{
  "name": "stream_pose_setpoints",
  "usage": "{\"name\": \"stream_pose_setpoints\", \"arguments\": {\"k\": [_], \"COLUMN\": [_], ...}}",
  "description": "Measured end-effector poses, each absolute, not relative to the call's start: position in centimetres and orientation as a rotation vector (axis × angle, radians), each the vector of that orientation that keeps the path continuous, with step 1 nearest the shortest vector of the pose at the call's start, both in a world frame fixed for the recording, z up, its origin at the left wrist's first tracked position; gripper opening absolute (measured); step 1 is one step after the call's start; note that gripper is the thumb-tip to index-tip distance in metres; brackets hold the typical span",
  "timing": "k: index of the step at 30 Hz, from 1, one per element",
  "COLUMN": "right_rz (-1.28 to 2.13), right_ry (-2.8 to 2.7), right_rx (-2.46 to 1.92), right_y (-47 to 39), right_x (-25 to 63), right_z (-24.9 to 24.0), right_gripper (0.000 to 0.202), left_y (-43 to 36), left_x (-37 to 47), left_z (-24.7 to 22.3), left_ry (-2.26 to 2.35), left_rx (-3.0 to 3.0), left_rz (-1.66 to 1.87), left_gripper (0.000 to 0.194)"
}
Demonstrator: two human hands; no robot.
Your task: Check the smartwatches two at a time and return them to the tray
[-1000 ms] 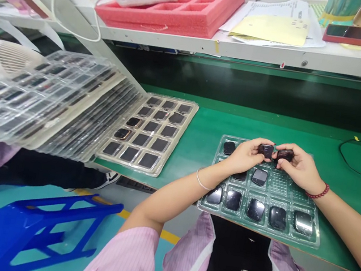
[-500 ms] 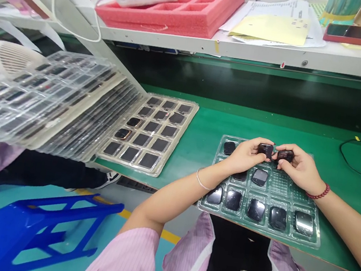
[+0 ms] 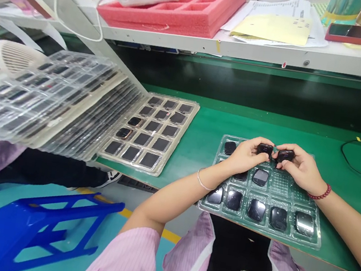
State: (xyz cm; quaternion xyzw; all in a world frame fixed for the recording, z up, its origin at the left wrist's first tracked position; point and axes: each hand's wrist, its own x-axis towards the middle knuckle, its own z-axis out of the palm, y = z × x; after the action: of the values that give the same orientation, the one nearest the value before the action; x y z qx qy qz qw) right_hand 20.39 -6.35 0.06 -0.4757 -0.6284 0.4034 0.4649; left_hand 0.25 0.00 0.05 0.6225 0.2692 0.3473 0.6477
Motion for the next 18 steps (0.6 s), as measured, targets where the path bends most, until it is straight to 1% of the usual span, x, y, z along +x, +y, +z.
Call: {"name": "stream_pose_setpoints", "arguments": {"k": [4,6,10,13,18], "right_rz": [1.01,1.015,0.955,0.923,0.914], "right_ry": [-1.537,-1.532,-1.543,-1.563,-1.574], "right_rx": [-1.2,-1.199,-1.185,-1.225,-1.246], "right_y": [-6.38,-6.44,-6.48,-6.44,-6.48], "right_x": [20.43,20.47,20.47,20.45,20.45], "right_z": [0.03,-0.02,-0.19,-0.27,-0.25], "right_gripper": [0.024,0.023,0.032,0.031,0.031], "left_y": [0.05,0.07,0.12,0.18,0.27], "left_x": [0.2,0.22,0.33,0.29,0.19], "left_z": [0.04,-0.14,-0.63,-0.66,-0.32], "left_ry": [0.604,0.595,0.548,0.569,0.589], "left_rx": [1.401,1.403,1.415,1.425,1.42], "left_rz": [0.769,0.768,0.742,0.691,0.704], "left_gripper": [0.021,0.024,0.04,0.037,0.036]}}
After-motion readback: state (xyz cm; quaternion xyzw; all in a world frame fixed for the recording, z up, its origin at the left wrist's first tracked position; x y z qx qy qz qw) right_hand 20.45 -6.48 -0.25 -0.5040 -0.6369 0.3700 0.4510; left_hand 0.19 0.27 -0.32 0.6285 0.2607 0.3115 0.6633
